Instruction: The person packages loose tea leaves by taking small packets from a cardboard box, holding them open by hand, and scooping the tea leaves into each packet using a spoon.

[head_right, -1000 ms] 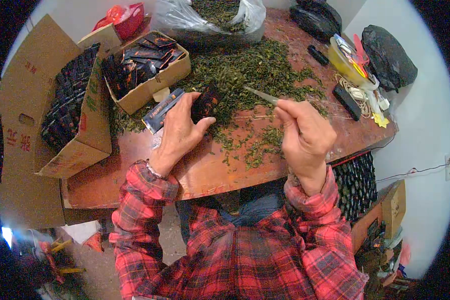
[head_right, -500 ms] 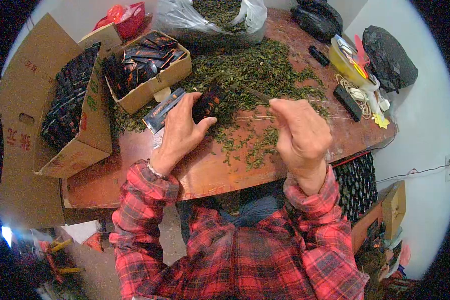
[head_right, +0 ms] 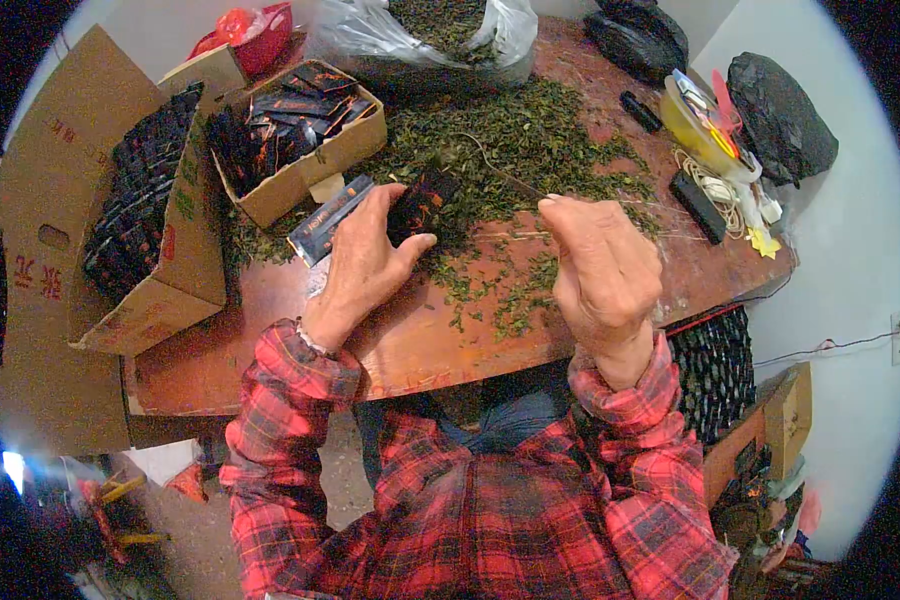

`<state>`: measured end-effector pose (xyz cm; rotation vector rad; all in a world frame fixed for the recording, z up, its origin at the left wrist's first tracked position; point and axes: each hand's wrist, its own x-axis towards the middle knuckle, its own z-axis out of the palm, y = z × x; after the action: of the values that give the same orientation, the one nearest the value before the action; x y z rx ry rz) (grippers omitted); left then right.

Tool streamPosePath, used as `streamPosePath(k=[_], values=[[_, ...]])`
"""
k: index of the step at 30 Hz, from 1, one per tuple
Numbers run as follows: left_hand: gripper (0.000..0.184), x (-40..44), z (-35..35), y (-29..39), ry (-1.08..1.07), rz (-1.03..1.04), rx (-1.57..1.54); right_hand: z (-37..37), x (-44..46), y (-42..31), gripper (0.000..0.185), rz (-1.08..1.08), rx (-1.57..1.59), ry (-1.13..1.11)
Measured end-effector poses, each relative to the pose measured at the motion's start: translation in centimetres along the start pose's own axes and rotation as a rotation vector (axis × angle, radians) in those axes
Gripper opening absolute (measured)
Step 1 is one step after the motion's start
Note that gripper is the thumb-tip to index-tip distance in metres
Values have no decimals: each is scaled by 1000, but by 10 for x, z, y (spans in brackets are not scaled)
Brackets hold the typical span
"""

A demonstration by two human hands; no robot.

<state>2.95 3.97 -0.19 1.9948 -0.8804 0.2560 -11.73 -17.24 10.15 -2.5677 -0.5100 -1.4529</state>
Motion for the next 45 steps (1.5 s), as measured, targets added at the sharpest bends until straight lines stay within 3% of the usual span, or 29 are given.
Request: streamPosePath(k=[45], values=[[59,1,1,-1,21,5,-20,5,-2,2,38,-78,10,44]])
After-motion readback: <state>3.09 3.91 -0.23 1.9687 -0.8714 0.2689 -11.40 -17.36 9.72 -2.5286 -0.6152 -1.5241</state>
